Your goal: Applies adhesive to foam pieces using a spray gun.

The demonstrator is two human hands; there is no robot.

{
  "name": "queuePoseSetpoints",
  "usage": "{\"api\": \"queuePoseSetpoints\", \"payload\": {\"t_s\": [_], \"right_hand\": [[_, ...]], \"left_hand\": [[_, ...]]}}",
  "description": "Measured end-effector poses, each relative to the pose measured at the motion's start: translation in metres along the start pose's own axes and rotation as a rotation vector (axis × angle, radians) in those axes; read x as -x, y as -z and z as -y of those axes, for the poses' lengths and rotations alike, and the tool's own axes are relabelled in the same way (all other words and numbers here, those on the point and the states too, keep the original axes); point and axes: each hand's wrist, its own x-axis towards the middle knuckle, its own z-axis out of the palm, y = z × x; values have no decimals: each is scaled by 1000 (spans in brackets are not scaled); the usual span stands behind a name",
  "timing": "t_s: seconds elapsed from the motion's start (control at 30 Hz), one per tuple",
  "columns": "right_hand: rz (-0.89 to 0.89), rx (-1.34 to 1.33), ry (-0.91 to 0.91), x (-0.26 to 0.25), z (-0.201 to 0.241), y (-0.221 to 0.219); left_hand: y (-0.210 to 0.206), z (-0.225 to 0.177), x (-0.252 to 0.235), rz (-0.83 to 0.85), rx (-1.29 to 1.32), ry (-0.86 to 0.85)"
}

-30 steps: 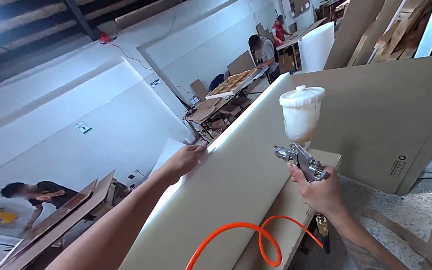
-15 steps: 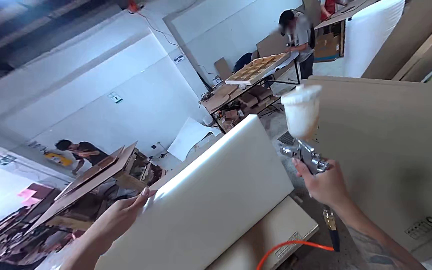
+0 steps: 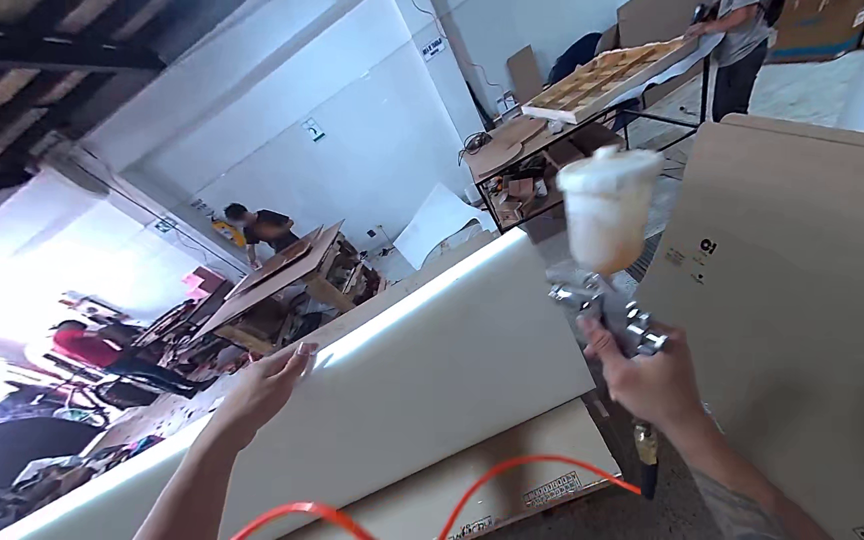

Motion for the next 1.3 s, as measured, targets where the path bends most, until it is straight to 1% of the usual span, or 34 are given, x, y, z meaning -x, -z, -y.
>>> {"api": "queuePoseSetpoints", "payload": {"t_s": [0.07, 0.23, 0.3, 0.43, 0.5, 0.53, 0.6, 0.63, 0.67, 0.7, 0.73, 0.77, 0.8, 0.87, 0.9, 0.97, 1.0, 1.07, 1.13, 1.17, 1.2, 1.23, 1.27, 1.3], "right_hand": [[-27, -5, 1, -15, 3, 9], [49, -55, -37, -29, 14, 12], [63, -104, -111, -34, 18, 20], [89, -318, -279, -56, 19, 52], [131, -322, -391, -90, 13, 68], [177, -314, -429, -115, 6, 74], [223, -363, -521, -173, -22, 80], [175, -444, -573, -199, -44, 76], [58, -504, -629, -224, -65, 65], [-95, -561, -674, -247, -83, 49], [-218, -668, -703, -271, -108, 34], [-294, -769, -724, -291, -135, 17], [-342, -824, -751, -307, -163, -3], [-340, -826, -829, -329, -214, -53], [-298, -803, -879, -334, -239, -83], [-147, -768, -954, -319, -280, -146], [-93, -746, -981, -303, -292, -176], [-41, -706, -998, -269, -308, -230], [48, -639, -1000, -238, -320, -274], [117, -604, -1000, -226, -326, -293], [203, -588, -1004, -218, -333, -312], [328, -575, -1007, -210, -341, -328], [496, -544, -995, -205, -350, -340], [721, -489, -960, -201, -358, -345]], "left_hand": [[-1, 0, 5, 8, -2, -19], [-1, 2, 15, -35, -19, -17], [0, 7, 17, -24, -51, -19], [-1, 18, 28, -18, -139, -77], [0, 20, 37, -41, -170, -141], [-2, 19, 40, -44, -160, -163], [-10, 23, 44, -64, -130, -187], [-15, 25, 48, -76, -127, -190], [-18, 26, 49, -99, -134, -192], [-20, 28, 47, -131, -159, -192], [-21, 29, 44, -160, -178, -199], [-21, 30, 42, -185, -187, -203], [-23, 31, 43, -203, -189, -200], [-28, 31, 47, -227, -176, -165], [-32, 28, 51, -236, -181, -140], [-38, 20, 62, -263, -224, -75], [-40, 13, 62, -280, -244, -44], [-43, 4, 63, -309, -280, 50], [-48, -8, 67, -312, -302, 174], [-48, -15, 69, -308, -307, 204], [-47, -18, 70, -303, -314, 212], [-45, -21, 73, -292, -327, 219], [-42, -23, 76, -279, -343, 227], [-38, -25, 79, -267, -354, 234]]}}
